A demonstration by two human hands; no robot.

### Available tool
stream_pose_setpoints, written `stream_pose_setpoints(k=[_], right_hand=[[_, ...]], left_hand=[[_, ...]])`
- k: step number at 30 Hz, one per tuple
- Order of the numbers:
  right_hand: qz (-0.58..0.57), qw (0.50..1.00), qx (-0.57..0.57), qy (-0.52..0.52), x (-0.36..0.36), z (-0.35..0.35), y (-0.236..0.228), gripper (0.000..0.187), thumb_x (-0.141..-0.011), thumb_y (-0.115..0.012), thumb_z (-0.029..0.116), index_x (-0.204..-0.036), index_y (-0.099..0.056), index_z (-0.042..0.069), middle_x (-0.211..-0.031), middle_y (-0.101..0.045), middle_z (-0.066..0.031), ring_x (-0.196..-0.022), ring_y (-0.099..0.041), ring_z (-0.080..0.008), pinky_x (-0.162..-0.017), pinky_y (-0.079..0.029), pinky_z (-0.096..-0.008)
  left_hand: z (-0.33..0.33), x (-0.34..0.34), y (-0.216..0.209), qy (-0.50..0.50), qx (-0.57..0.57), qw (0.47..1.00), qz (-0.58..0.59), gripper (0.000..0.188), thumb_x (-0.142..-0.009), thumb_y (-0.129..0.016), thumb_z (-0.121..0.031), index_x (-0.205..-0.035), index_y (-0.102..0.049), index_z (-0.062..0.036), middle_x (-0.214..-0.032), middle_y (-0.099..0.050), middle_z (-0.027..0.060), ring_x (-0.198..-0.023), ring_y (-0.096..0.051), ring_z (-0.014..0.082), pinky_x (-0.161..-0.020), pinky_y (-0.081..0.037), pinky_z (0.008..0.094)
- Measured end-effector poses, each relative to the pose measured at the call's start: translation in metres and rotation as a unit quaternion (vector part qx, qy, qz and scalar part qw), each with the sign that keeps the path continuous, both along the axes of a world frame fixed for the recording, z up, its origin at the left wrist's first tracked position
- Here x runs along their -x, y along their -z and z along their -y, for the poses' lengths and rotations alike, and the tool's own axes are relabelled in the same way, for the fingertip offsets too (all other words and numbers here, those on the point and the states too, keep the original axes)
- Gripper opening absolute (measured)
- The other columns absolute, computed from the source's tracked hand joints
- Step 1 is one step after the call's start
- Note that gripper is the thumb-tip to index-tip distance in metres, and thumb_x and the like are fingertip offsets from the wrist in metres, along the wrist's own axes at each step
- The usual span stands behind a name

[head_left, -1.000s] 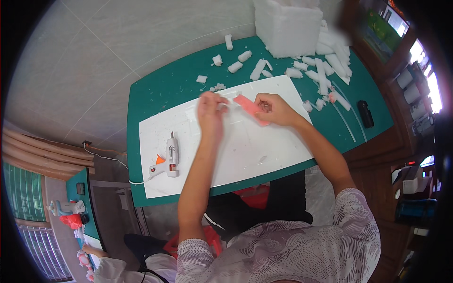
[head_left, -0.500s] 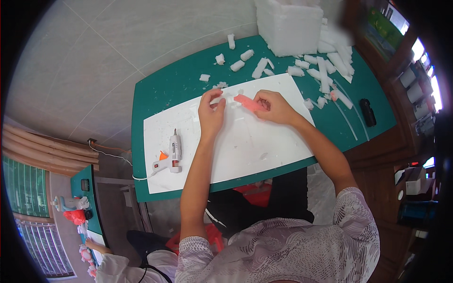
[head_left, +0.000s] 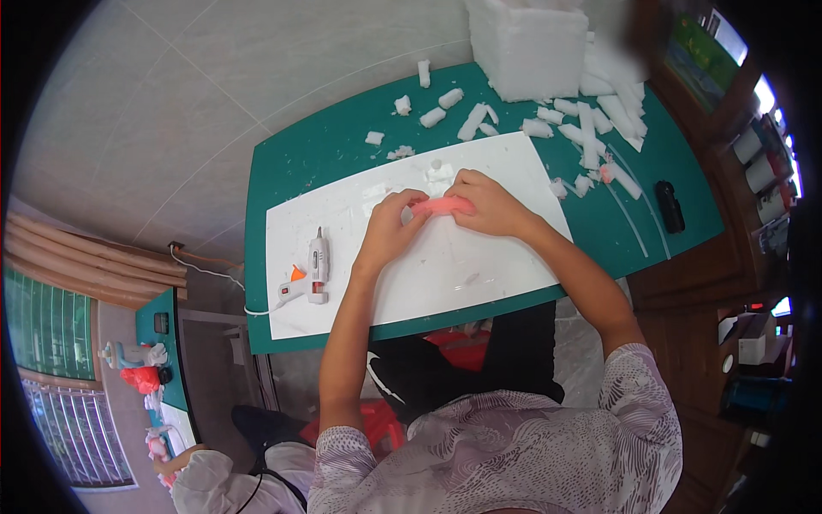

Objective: Assemble small foam structures using a glue gun.

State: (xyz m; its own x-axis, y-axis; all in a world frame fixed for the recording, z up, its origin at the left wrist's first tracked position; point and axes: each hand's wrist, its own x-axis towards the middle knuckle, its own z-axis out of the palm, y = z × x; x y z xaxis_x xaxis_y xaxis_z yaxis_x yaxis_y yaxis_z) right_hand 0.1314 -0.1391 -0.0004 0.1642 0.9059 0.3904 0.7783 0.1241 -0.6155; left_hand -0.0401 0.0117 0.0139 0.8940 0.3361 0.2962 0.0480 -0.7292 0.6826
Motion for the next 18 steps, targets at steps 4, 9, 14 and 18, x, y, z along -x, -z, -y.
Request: stream_pose_setpoints(k=[4,9,14,18], right_hand=[[0.014,0.999,0.030,-0.034,-0.001,-0.001,0.008,0.024,-0.079,-0.065,0.011,-0.101,-0.067,0.001,-0.101,-0.059,-0.0129,-0.096,-0.056,-0.0293,-0.085,-0.047,-0.0356],[0.001,0.999,0.045,-0.029,0.000,-0.004,0.005,0.023,-0.081,-0.066,0.015,-0.100,-0.067,0.002,-0.105,-0.062,-0.0141,-0.100,-0.059,-0.0312,-0.088,-0.047,-0.0377],[0.009,0.998,0.050,-0.038,-0.008,0.001,0.007,0.027,-0.080,-0.068,0.017,-0.103,-0.065,0.001,-0.104,-0.063,-0.0154,-0.098,-0.060,-0.0329,-0.088,-0.047,-0.0394],[0.021,0.998,0.011,-0.054,-0.004,-0.009,0.019,0.026,-0.079,-0.069,0.016,-0.101,-0.066,0.003,-0.102,-0.063,-0.0146,-0.099,-0.058,-0.0331,-0.088,-0.046,-0.0399]], left_hand=[[0.007,0.001,0.006,0.001,-0.035,0.999,-0.002,0.029,-0.079,-0.072,-0.011,-0.106,-0.068,-0.0018,-0.099,-0.070,0.0132,-0.090,-0.064,0.0253,-0.082,-0.050,0.0339],[0.004,0.004,0.012,-0.007,-0.065,0.998,-0.007,0.026,-0.079,-0.072,-0.012,-0.103,-0.070,-0.0015,-0.099,-0.070,0.0137,-0.090,-0.064,0.0276,-0.080,-0.051,0.0353],[0.007,-0.001,0.014,0.005,-0.117,0.993,0.020,0.023,-0.081,-0.070,-0.012,-0.101,-0.070,-0.0012,-0.097,-0.070,0.0141,-0.088,-0.062,0.0302,-0.083,-0.048,0.0377],[0.003,0.008,0.011,0.009,-0.133,0.991,0.030,0.019,-0.081,-0.067,-0.010,-0.098,-0.069,-0.0010,-0.095,-0.069,0.0147,-0.088,-0.060,0.0335,-0.081,-0.045,0.0407]])
